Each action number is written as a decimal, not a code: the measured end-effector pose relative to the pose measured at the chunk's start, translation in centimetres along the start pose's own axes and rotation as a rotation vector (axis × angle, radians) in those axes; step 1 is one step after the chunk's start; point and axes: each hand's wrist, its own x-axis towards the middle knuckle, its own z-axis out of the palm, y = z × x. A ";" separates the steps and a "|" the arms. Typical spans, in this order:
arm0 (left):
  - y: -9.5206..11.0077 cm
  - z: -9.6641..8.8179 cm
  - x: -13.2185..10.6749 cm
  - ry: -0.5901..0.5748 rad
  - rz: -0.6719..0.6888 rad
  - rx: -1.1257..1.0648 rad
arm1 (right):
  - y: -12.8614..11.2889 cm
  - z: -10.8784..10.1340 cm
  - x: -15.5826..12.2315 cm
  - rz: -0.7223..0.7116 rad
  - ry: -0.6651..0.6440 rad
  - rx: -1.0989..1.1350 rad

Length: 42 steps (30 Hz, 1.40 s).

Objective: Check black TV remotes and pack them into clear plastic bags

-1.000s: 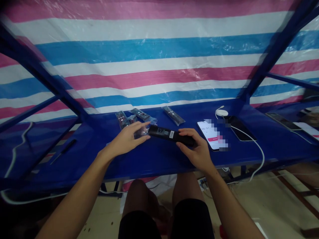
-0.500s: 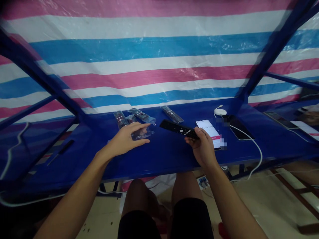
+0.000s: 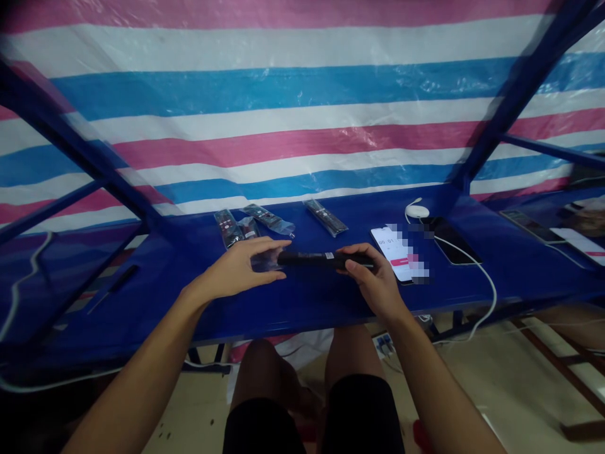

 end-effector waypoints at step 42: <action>3.6 2.8 1.0 -0.221 -0.137 0.313 | -0.3 0.2 -0.5 -0.166 -0.096 -0.285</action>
